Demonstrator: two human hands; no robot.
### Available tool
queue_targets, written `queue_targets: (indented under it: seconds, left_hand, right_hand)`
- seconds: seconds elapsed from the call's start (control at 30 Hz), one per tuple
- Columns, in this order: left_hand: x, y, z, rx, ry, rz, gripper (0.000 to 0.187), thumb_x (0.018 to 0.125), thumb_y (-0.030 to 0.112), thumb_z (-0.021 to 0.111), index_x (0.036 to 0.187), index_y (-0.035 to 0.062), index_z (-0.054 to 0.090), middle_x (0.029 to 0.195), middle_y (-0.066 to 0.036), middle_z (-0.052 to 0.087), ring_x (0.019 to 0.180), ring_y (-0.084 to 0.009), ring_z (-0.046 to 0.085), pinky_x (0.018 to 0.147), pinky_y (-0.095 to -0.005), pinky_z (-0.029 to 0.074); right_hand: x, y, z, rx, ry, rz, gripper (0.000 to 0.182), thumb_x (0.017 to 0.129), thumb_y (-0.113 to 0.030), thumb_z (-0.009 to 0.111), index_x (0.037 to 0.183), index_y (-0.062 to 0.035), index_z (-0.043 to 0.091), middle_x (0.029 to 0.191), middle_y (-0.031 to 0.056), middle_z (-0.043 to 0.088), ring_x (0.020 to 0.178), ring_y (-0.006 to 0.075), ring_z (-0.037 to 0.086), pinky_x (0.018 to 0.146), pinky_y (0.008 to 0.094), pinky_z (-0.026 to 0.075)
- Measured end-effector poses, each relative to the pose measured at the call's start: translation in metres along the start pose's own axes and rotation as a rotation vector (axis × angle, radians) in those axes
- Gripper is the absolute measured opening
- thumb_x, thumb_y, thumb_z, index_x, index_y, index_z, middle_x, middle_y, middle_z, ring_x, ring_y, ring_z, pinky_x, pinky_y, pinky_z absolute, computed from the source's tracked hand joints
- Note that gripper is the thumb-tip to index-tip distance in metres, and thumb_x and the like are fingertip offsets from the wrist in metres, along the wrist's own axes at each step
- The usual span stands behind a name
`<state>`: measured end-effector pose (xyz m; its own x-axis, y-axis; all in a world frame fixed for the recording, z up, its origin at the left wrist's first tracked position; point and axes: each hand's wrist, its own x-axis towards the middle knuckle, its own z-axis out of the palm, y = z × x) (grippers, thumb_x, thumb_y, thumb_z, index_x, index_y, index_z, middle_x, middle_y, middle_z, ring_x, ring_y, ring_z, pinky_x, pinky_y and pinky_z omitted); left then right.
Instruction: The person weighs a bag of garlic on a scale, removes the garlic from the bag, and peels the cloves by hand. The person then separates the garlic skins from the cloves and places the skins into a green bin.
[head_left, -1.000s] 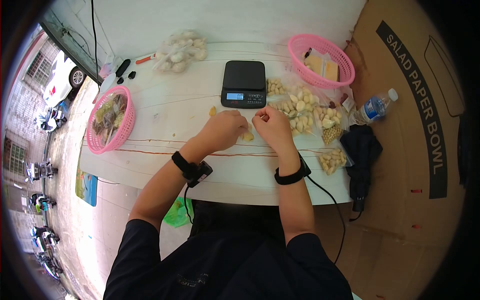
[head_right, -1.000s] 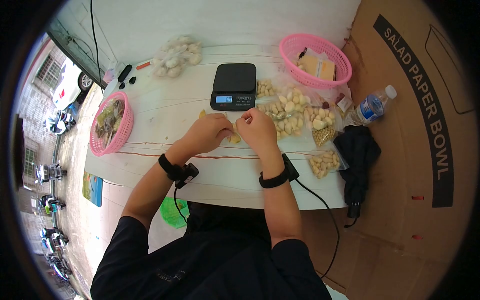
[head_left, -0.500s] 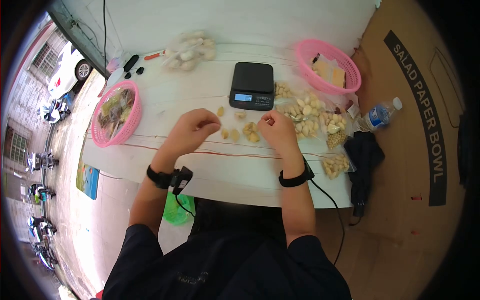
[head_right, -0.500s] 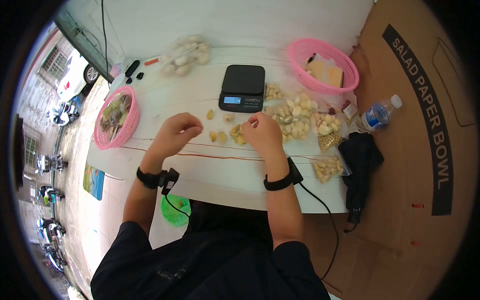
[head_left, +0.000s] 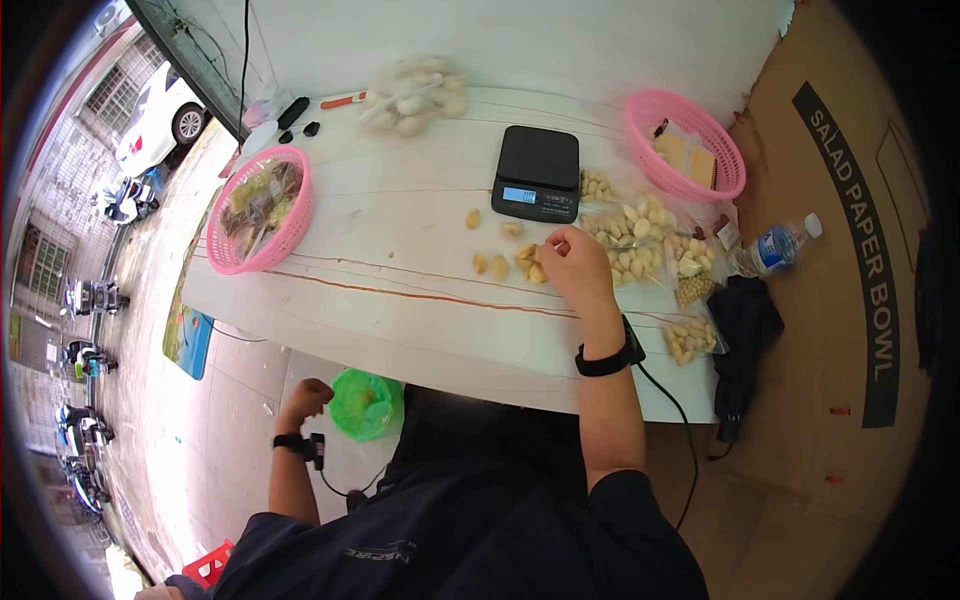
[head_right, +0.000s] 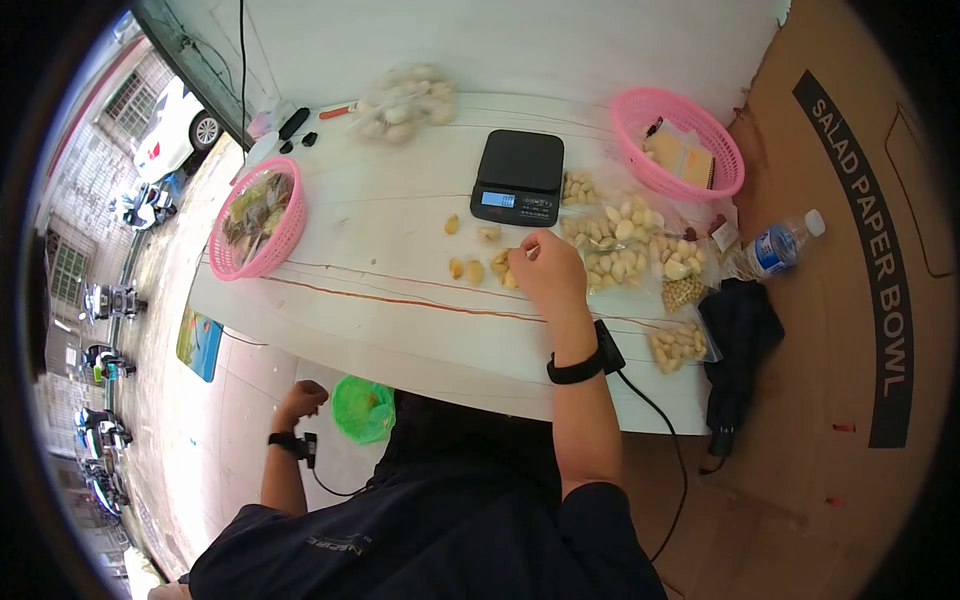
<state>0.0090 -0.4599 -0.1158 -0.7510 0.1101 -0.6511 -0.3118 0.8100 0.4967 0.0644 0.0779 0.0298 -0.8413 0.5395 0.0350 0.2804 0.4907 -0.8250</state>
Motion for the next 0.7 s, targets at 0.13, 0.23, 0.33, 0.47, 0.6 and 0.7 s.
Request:
queue_targets:
  seconds: [0.13,0.23,0.33,0.47,0.6,0.7]
  left_hand:
    - [0.066,-0.096,0.070,-0.011,0.135,-0.038,0.036,0.084,0.019,0.067,0.112,-0.0022,0.064,0.085,-0.015,0.069,0.064,-0.0227,0.067,0.052,-0.0347,0.054]
    - [0.077,-0.106,0.088,0.265,0.276,0.200,0.050,0.081,0.025,0.069,0.123,-0.0029,0.061,0.096,-0.021,0.071,0.079,-0.0323,0.070,0.070,-0.0411,0.057]
    - [0.056,-0.072,0.073,0.450,0.321,0.303,0.056,0.080,0.031,0.070,0.124,-0.0030,0.060,0.099,-0.024,0.071,0.090,-0.0389,0.069,0.083,-0.0441,0.055]
    - [-0.019,0.030,0.014,0.328,0.203,0.208,0.045,0.082,0.034,0.069,0.108,-0.0020,0.069,0.094,-0.022,0.071,0.087,-0.0351,0.069,0.079,-0.0412,0.055]
    - [-0.100,0.126,-0.040,0.020,-0.114,0.293,0.030,0.086,0.022,0.068,0.106,-0.0003,0.069,0.083,-0.007,0.069,0.076,-0.0163,0.065,0.070,-0.0302,0.052]
    - [-0.117,0.183,-0.054,-0.154,-0.211,0.626,0.027,0.089,0.008,0.065,0.115,-0.0004,0.064,0.084,0.001,0.061,0.078,-0.0085,0.058,0.070,-0.0245,0.047]
  right_hand:
    - [0.000,0.002,0.001,-0.027,-0.006,-0.012,0.024,0.078,-0.027,0.065,0.087,-0.0046,0.066,0.072,0.0101,0.066,0.068,0.0257,0.065,0.063,0.0359,0.050]
    - [0.001,0.005,0.003,-0.023,-0.001,-0.008,0.024,0.078,-0.027,0.065,0.088,-0.0046,0.066,0.072,0.0099,0.066,0.068,0.0257,0.064,0.063,0.0362,0.050]
    - [-0.002,0.000,0.000,-0.022,0.009,-0.005,0.026,0.078,-0.026,0.065,0.092,-0.0046,0.066,0.072,0.0094,0.065,0.068,0.0258,0.064,0.063,0.0363,0.049]
    - [-0.003,-0.003,-0.003,-0.039,-0.017,0.006,0.028,0.078,-0.025,0.066,0.097,-0.0045,0.065,0.074,0.0091,0.064,0.071,0.0254,0.064,0.064,0.0363,0.049]
    - [-0.005,-0.009,-0.006,-0.070,-0.077,0.005,0.029,0.077,-0.024,0.067,0.100,-0.0041,0.065,0.081,0.0102,0.064,0.077,0.0247,0.064,0.068,0.0362,0.050]
    - [-0.006,-0.008,-0.005,-0.118,-0.115,-0.012,0.032,0.077,-0.024,0.068,0.102,-0.0044,0.065,0.084,0.0105,0.064,0.080,0.0251,0.063,0.070,0.0363,0.050]
